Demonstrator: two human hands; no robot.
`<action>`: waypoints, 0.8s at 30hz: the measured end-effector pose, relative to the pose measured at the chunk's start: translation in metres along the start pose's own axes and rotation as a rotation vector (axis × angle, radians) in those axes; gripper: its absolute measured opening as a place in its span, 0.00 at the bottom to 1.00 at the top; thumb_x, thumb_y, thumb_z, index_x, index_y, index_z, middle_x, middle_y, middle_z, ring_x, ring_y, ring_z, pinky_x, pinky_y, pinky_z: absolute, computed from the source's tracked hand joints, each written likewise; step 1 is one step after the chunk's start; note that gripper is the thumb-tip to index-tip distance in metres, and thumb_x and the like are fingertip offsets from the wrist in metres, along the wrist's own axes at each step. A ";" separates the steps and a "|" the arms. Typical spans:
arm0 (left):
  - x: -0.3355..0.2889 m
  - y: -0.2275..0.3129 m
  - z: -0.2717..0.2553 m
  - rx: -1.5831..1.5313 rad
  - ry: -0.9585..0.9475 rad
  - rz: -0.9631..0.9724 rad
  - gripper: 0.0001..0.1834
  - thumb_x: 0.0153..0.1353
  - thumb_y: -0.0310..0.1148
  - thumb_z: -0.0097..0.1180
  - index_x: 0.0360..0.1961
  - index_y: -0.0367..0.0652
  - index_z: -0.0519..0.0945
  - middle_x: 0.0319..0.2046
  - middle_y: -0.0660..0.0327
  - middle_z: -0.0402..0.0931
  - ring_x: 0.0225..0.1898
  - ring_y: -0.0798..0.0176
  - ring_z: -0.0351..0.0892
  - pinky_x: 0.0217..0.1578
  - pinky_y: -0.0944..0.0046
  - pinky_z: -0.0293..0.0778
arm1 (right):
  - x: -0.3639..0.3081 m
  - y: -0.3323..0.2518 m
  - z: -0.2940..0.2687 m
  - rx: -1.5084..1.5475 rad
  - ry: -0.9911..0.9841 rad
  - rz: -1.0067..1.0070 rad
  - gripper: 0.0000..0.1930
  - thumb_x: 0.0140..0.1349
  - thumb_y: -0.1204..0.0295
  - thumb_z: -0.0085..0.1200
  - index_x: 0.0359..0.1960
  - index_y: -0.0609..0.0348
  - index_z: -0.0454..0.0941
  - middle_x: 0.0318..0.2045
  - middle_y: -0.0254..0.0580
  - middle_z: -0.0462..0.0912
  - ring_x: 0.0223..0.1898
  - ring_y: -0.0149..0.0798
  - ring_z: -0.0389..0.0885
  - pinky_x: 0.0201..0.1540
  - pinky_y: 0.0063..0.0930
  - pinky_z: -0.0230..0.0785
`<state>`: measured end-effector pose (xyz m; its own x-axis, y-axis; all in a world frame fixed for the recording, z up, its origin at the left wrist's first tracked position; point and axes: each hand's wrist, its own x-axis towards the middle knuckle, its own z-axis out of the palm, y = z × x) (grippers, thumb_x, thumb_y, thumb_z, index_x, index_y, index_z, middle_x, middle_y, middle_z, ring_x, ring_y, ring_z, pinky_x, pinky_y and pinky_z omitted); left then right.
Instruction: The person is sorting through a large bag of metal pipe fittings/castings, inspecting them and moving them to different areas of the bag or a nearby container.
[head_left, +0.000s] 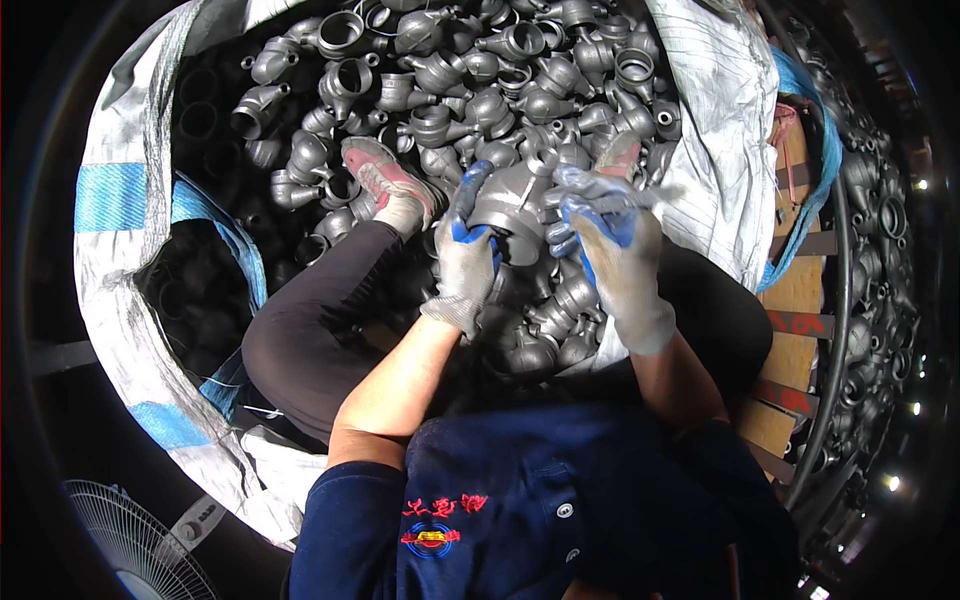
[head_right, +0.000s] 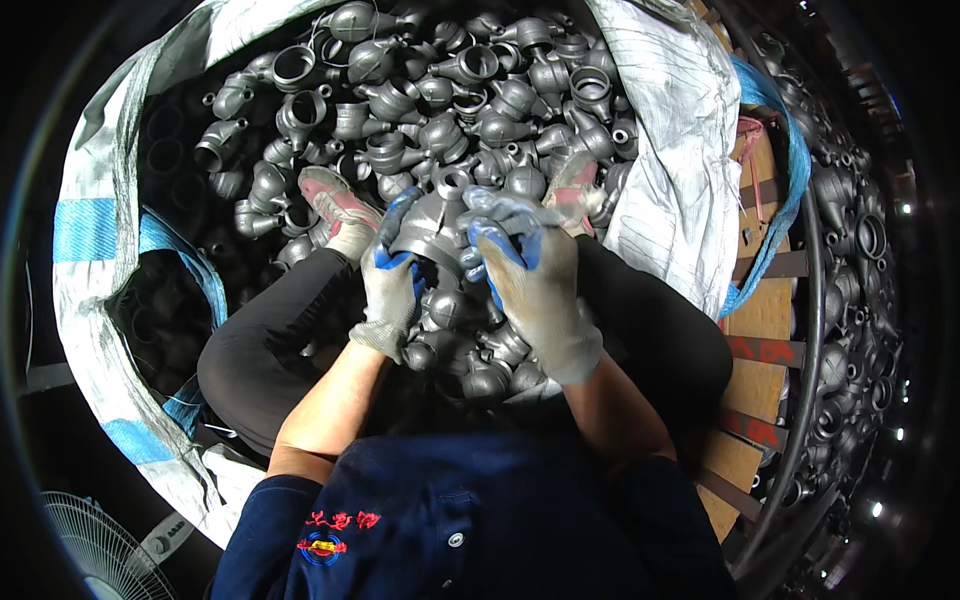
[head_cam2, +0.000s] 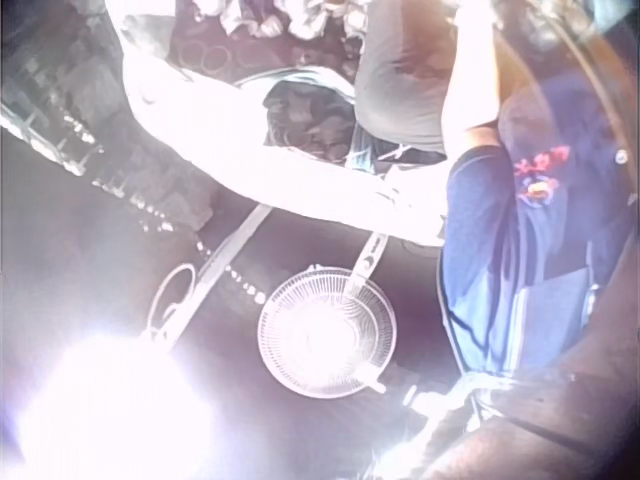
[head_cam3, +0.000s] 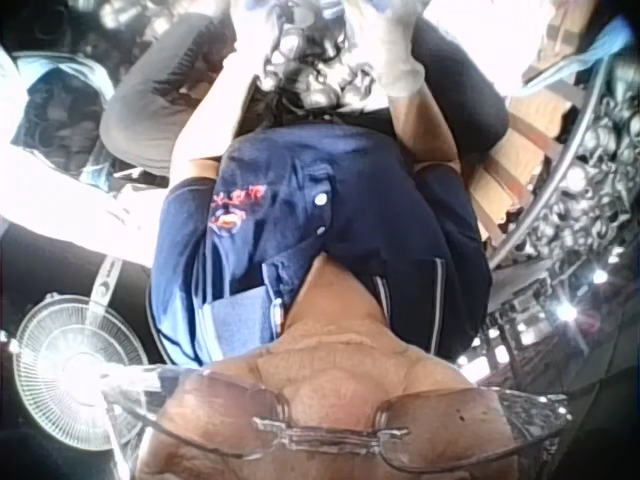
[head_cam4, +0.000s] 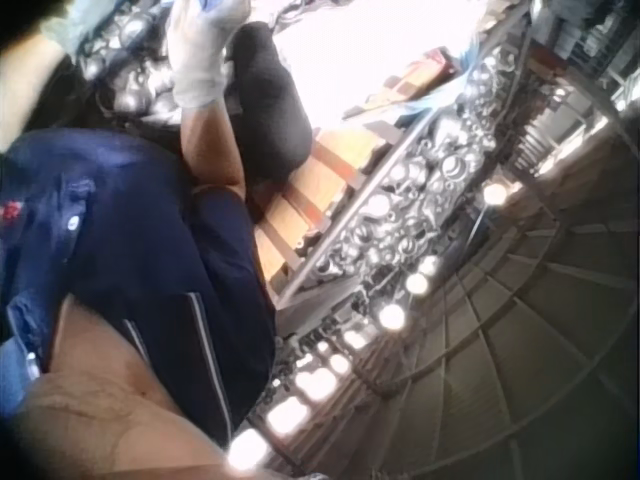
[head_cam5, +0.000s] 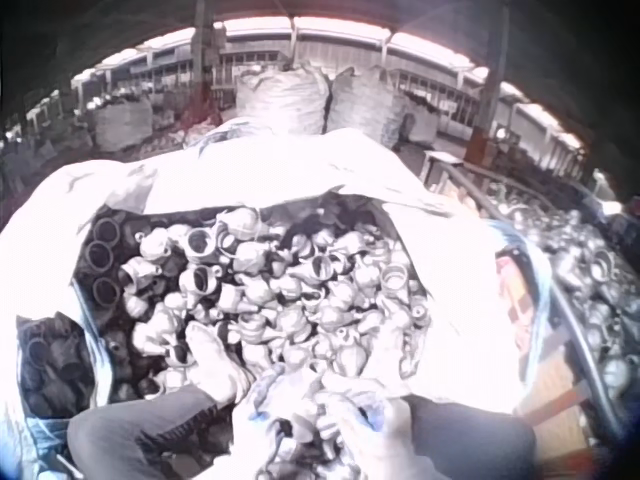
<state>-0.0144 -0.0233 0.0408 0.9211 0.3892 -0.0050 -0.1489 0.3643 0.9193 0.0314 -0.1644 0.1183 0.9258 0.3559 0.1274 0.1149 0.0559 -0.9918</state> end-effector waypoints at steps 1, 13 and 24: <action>0.005 -0.012 -0.002 -0.070 0.029 0.009 0.29 0.54 0.17 0.38 0.60 0.36 0.64 0.57 0.56 0.65 0.56 0.64 0.67 0.56 0.66 0.64 | 0.003 0.014 -0.012 -0.201 -0.052 -0.013 0.11 0.58 0.81 0.53 0.44 0.67 0.74 0.30 0.40 0.81 0.27 0.24 0.77 0.28 0.18 0.71; -0.013 -0.078 -0.040 1.313 -0.422 -0.061 0.32 0.47 0.40 0.64 0.55 0.47 0.70 0.43 0.50 0.75 0.47 0.47 0.74 0.45 0.53 0.72 | 0.011 0.008 -0.066 0.146 0.233 0.353 0.13 0.60 0.75 0.48 0.45 0.67 0.75 0.28 0.38 0.80 0.20 0.21 0.72 0.24 0.15 0.66; -0.008 -0.067 -0.005 1.409 -0.955 -0.457 0.32 0.49 0.38 0.56 0.59 0.59 0.67 0.57 0.52 0.67 0.57 0.48 0.67 0.57 0.51 0.62 | 0.071 0.110 -0.082 -0.650 0.085 0.111 0.12 0.60 0.72 0.52 0.43 0.64 0.77 0.29 0.43 0.82 0.28 0.35 0.79 0.32 0.31 0.70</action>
<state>-0.0134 -0.0470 -0.0227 0.7425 -0.3000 -0.5989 0.0782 -0.8491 0.5224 0.1391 -0.2091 0.0179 0.9669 0.2503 0.0492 0.1862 -0.5607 -0.8068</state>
